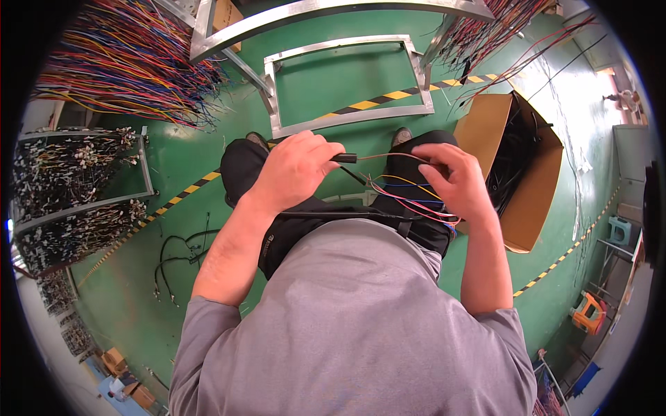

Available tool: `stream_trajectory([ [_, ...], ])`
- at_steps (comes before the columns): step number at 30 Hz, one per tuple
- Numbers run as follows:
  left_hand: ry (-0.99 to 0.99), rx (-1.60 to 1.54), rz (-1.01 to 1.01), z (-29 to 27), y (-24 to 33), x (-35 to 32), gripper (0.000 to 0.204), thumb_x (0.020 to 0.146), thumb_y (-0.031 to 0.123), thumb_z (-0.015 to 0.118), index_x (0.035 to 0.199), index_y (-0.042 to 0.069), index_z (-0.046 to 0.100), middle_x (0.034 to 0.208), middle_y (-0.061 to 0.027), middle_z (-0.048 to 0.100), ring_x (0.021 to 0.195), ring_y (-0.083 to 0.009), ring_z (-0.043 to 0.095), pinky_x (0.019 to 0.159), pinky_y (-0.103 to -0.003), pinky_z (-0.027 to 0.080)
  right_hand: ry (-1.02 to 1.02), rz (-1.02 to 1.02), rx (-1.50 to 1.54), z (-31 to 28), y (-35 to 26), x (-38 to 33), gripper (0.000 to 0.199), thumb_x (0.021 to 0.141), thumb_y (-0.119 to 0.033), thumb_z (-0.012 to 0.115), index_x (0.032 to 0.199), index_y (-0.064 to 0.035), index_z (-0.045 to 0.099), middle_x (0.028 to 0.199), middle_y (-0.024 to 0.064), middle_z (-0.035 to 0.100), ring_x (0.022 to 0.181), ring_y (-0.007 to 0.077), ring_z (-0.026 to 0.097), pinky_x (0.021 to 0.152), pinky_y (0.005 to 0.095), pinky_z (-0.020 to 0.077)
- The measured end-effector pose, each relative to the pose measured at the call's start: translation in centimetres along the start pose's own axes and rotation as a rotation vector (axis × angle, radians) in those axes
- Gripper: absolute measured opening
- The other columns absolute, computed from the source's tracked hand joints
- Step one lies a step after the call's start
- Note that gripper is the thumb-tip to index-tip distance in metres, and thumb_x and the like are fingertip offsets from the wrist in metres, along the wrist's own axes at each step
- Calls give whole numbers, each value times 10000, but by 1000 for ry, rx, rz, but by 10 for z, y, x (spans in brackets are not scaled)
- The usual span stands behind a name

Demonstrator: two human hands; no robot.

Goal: Organizing and grouping multiple colored wires into a harness.

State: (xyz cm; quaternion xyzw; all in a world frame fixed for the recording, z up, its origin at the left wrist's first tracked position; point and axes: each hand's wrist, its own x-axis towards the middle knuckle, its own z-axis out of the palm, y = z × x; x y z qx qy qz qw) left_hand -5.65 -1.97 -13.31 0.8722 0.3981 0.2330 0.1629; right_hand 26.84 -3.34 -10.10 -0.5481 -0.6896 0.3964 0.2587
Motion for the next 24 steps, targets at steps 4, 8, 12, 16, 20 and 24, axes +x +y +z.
stream_trajectory([
  [4, 35, -19, -27, -4, -6, -8, 280, 846, 87, 813, 1109, 69, 717, 928, -78, 689, 891, -303, 661, 795, -431, 558, -21, -100, 64, -1, -1, -2, 280, 913, 9, 733, 1180, -53, 786, 844, 53, 608, 722, 155, 569, 660, 308, 485],
  [8, 25, -27, -42, -5, -3, -10, 294, 836, 75, 819, 1113, 64, 720, 944, -82, 696, 898, -306, 666, 801, -437, 563, -33, -336, -184, 8, 0, 1, 168, 909, -40, 765, 1070, -69, 802, 787, 73, 552, 675, 258, 572, 615, 369, 476],
  [12, 28, -58, -28, -3, 0, -7, 301, 832, 81, 823, 1115, 61, 723, 946, -83, 699, 896, -307, 668, 805, -438, 562, -50, -336, -219, 20, -2, 3, 165, 911, -57, 766, 1072, -73, 798, 771, 75, 552, 669, 265, 568, 620, 369, 476],
  [16, 29, -47, -12, -7, 4, -3, 312, 825, 84, 828, 1118, 61, 724, 942, -83, 696, 901, -305, 669, 810, -439, 560, -154, -272, -213, 22, -26, 10, 148, 920, -67, 757, 1063, -38, 778, 780, 95, 589, 683, 274, 598, 649, 378, 496],
  [20, 0, -32, -35, -9, 1, -10, 319, 818, 80, 833, 1117, 61, 723, 939, -84, 694, 909, -303, 670, 812, -439, 560, -203, -35, 113, 20, -30, 13, 102, 926, -49, 732, 1019, -12, 754, 817, 119, 647, 707, 282, 631, 677, 389, 515],
  [24, 14, -55, -32, -11, 5, -11, 317, 819, 79, 831, 1116, 61, 721, 931, -79, 688, 907, -301, 669, 811, -437, 559, -90, -340, -32, 31, -15, 15, 66, 929, -43, 724, 980, -4, 740, 821, 120, 663, 705, 282, 629, 671, 378, 513],
])
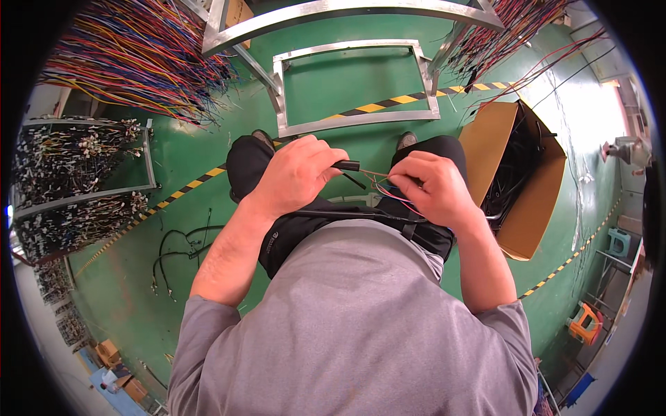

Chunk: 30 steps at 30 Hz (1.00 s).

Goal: Organizing and grouping multiple colored wires into a harness.

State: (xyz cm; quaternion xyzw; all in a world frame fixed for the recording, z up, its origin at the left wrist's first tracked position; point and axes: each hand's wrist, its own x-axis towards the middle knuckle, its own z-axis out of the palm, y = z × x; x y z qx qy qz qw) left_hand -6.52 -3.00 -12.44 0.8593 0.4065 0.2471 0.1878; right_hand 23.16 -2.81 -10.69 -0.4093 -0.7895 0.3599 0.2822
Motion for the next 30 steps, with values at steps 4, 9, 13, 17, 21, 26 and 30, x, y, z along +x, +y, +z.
stream_trajectory([
  [4, 14, -23, -22, -1, 6, 1, 309, 818, 92, 832, 1105, 68, 721, 930, -70, 686, 904, -297, 667, 812, -430, 558, -36, 39, -2, 12, -10, 4, 58, 940, -57, 737, 946, 1, 739, 808, 119, 665, 718, 291, 629, 666, 378, 509],
  [9, 1, -21, 58, 1, 9, 4, 304, 816, 122, 836, 1096, 81, 726, 931, -62, 688, 904, -290, 669, 810, -422, 555, 20, 162, 143, 22, -18, 8, 72, 944, -66, 740, 959, 4, 744, 821, 113, 680, 743, 273, 643, 671, 374, 511],
  [13, 33, -1, 86, 2, 5, 3, 288, 827, 138, 831, 1089, 84, 726, 928, -58, 687, 894, -286, 664, 803, -418, 551, -58, 194, 108, 19, -19, 9, 88, 960, -73, 724, 976, 11, 743, 858, 106, 707, 773, 252, 660, 694, 365, 518],
  [17, 13, 28, 25, -4, 4, 4, 308, 818, 78, 826, 1110, 88, 727, 917, -74, 671, 865, -296, 659, 789, -425, 551, -52, 188, 27, 2, 0, 3, 121, 960, -101, 740, 1017, 5, 731, 897, 123, 713, 794, 292, 665, 734, 379, 533],
  [21, 30, 8, 76, 2, 9, 8, 309, 819, 80, 825, 1111, 86, 724, 913, -74, 667, 865, -301, 652, 786, -425, 548, -46, 68, 16, 22, -9, 11, 99, 966, -97, 733, 984, 0, 723, 876, 133, 701, 797, 315, 661, 735, 389, 533],
  [26, 45, 23, 42, -3, 0, 3, 306, 820, 75, 823, 1110, 84, 724, 907, -77, 666, 866, -306, 651, 786, -429, 545, -59, 221, 89, 7, -12, 11, 103, 968, -90, 729, 1020, -1, 730, 855, 108, 692, 783, 285, 656, 730, 373, 529],
  [30, 46, 46, 35, -2, 1, 1, 311, 818, 67, 819, 1113, 83, 722, 898, -74, 663, 860, -308, 649, 780, -432, 540, -3, 118, 25, 11, 4, 8, 96, 954, -89, 736, 949, 5, 724, 826, 115, 669, 749, 272, 637, 681, 376, 503],
])
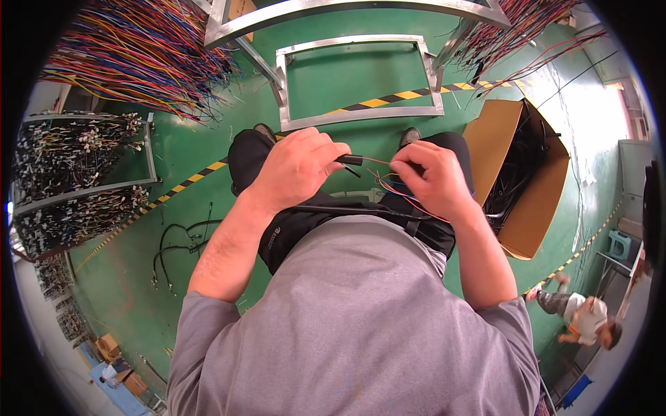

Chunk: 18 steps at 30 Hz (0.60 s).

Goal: Organizing and grouping multiple colored wires into a harness.

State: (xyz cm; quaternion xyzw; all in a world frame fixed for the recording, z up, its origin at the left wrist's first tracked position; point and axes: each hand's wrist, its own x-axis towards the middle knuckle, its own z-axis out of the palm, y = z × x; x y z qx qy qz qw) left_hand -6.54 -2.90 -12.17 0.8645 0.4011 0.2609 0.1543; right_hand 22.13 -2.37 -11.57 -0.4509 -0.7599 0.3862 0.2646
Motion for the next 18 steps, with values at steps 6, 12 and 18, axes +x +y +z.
stream_trajectory([
  [6, 17, -3, -12, -1, -5, 0, 310, 814, 64, 817, 1109, 87, 725, 891, -72, 657, 854, -303, 644, 783, -431, 536, 27, -55, 22, 16, -4, 6, 73, 960, -53, 706, 931, 13, 712, 845, 122, 679, 764, 270, 644, 694, 361, 508],
  [12, -34, -4, 16, 1, -5, -3, 316, 810, 62, 820, 1111, 87, 727, 901, -67, 658, 856, -295, 645, 785, -425, 534, -27, 3, 91, 8, -11, 7, 77, 965, -59, 714, 944, 14, 709, 841, 104, 679, 765, 244, 633, 693, 351, 503],
  [18, -46, -59, 45, 7, -1, -5, 298, 822, 83, 815, 1107, 80, 726, 912, -66, 667, 873, -291, 649, 795, -423, 542, -37, -45, 111, 16, -14, 15, 94, 964, -77, 734, 940, 11, 717, 831, 104, 672, 751, 238, 622, 685, 349, 498],
])
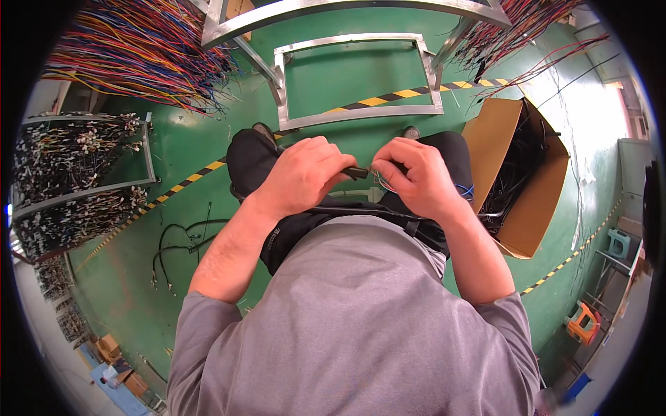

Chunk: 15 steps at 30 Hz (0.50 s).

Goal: Organizing and grouping multiple colored wires into a harness.

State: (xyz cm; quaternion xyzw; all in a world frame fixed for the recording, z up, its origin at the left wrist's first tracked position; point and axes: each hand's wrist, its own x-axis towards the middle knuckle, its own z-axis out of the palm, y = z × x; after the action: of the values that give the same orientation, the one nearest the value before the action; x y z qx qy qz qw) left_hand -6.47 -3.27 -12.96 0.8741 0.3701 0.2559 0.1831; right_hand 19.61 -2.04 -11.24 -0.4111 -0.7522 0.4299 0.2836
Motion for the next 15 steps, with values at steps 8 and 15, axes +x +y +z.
stream_trajectory([
  [8, 59, -48, -94, 0, -3, -1, 303, 827, 50, 794, 1119, 88, 720, 907, -82, 651, 850, -312, 634, 759, -438, 526, -33, 57, 8, -6, 4, -11, 88, 937, -62, 728, 994, -4, 761, 825, 84, 669, 711, 193, 614, 610, 327, 476],
  [15, 9, -70, -66, -3, 2, 1, 288, 834, 104, 828, 1100, 76, 720, 919, -69, 666, 875, -292, 649, 794, -423, 543, 9, -7, -56, -2, -2, -10, 85, 955, -76, 742, 1010, -14, 759, 835, 97, 671, 743, 242, 641, 635, 352, 498],
])
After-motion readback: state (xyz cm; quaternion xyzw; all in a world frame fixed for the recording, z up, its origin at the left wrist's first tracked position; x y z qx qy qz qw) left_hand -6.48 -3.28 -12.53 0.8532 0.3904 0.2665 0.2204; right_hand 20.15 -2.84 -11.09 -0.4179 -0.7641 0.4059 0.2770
